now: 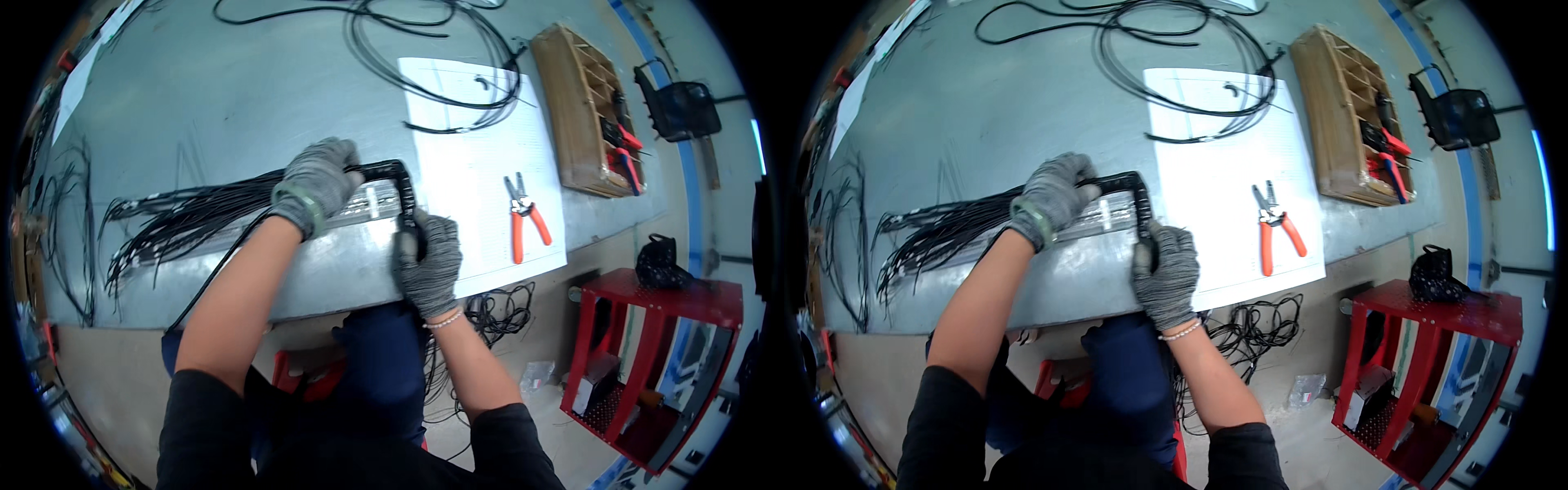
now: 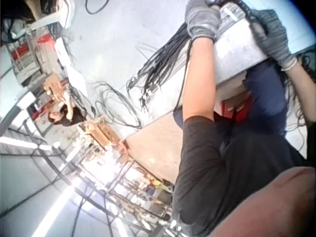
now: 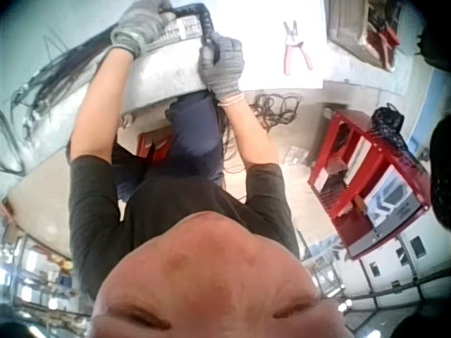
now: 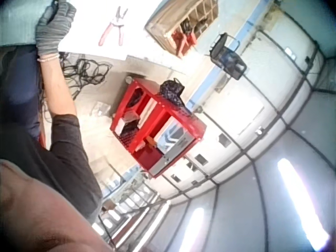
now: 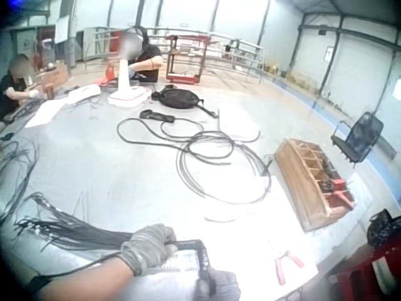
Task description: The person organizes a bundle of black cables on a metal workbench, aligning them and securing them with zip ties. They use wire cutters to trim the excess ends of the zip ties. The person also uses a metal guide to ensure the cables are straight and uniform.
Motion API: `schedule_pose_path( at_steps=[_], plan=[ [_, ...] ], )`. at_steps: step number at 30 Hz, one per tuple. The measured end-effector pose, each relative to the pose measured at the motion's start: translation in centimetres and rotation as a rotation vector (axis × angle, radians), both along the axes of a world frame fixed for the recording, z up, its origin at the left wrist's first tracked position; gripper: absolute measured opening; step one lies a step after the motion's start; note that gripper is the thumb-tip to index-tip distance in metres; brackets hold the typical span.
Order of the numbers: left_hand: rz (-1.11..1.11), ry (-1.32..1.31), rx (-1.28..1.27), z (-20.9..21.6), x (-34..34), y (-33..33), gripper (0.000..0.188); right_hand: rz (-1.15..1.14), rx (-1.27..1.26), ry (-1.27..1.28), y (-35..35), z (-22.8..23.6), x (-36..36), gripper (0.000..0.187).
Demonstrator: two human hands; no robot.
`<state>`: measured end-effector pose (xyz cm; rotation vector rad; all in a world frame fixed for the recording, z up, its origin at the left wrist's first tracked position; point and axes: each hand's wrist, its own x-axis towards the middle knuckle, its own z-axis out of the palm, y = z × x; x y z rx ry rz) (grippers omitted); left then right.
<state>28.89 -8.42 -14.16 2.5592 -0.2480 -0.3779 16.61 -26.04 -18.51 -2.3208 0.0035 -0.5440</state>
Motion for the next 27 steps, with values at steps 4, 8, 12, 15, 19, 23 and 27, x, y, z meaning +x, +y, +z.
schedule_pose_path(
  at_steps=[4, 8, 12, 15, 19, 23, 27],
  plan=[
    [0.004, -0.044, -0.036, -0.7, 0.1, 0.3, 0.021, 0.031, -0.007, -0.018, -0.1, -0.3, 0.3, 0.027],
    [0.007, -0.004, -0.016, -0.8, 0.3, -0.2, 0.021, -0.019, 0.071, 0.089, -0.3, 0.4, 0.0, 0.028],
    [0.074, -0.049, -0.117, -1.7, 0.0, 0.0, 0.023, -0.002, 0.131, 0.064, -0.5, 0.3, 0.0, 0.029],
    [0.068, -0.047, -0.137, -1.6, -0.1, -0.2, 0.024, 0.000, 0.150, 0.058, -0.6, -0.1, -0.1, 0.030],
    [0.084, -0.013, -0.145, -2.2, 0.2, 0.2, 0.025, 0.005, 0.167, 0.042, -0.7, 0.0, -0.1, 0.032],
    [0.092, 0.004, -0.172, -3.1, 0.5, 0.4, 0.026, 0.004, 0.164, 0.017, -0.9, -0.3, -0.2, 0.033],
    [0.087, -0.023, -0.178, -2.6, 0.3, -0.1, 0.020, 0.009, 0.160, 0.033, -1.1, -0.6, -0.3, 0.033]
  ],
)
